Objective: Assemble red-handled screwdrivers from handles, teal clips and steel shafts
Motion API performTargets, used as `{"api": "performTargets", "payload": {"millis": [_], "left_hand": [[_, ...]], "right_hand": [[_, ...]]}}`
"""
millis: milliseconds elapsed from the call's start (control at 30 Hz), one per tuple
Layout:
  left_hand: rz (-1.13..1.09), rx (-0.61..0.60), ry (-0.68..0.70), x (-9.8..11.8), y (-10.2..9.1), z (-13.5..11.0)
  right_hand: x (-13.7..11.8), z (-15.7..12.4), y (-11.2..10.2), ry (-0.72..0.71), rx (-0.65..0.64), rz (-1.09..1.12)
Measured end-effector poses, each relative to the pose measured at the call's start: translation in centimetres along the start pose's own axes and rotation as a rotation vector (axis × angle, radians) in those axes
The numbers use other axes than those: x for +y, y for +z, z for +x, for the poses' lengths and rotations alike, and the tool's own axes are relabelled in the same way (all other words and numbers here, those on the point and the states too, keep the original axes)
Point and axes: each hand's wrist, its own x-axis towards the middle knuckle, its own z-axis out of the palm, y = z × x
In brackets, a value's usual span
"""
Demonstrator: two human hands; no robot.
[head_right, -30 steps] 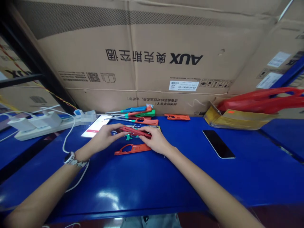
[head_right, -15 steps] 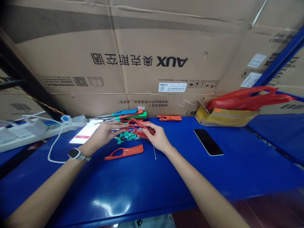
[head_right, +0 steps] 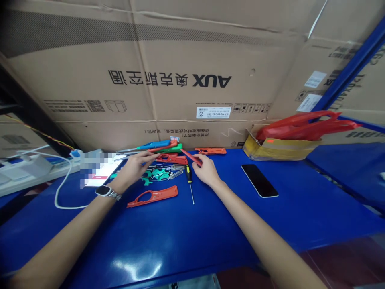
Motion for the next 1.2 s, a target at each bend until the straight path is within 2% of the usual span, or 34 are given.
{"api": "performTargets", "payload": {"millis": [133, 333, 533, 700, 967, 1100, 1200], "left_hand": [[0.082, 0.009, -0.034, -1.0, 0.7, -0.5], [0.183, -0.091, -0.076, -1.4, 1.4, -0.8], [0.241, -0.132, -0.141, -0.4, 1.3, -1.1], [0.164, -0.093, -0.158, 0.7, 0.6, -1.0], [0.048, -0.034, -0.109, 2.5, 0.3, 0.1], [0.013, -0.049, -0.067, 4.3, 1.2, 2.1], [-0.001, -0.106, -0.042, 6.3, 2.7, 4.5]], "right_hand": [[0.3, 0.7, 0.7, -0.031, -0.020, -0.089], [1.0, 2.0, 2.1, 0.015, -0.045, -0.137], [1.1, 1.9, 2.8, 0.023, -0.022, -0.159], [1.2, 1.3, 2.8, -0.031, -0.006, -0.140], [0.6, 0.6, 1.7, -0.102, 0.027, -0.079], [1.2, 0.1, 0.1, -0.106, 0.041, -0.080], [2.2, -0.2, -1.4, -0.052, 0.069, -0.152]]}}
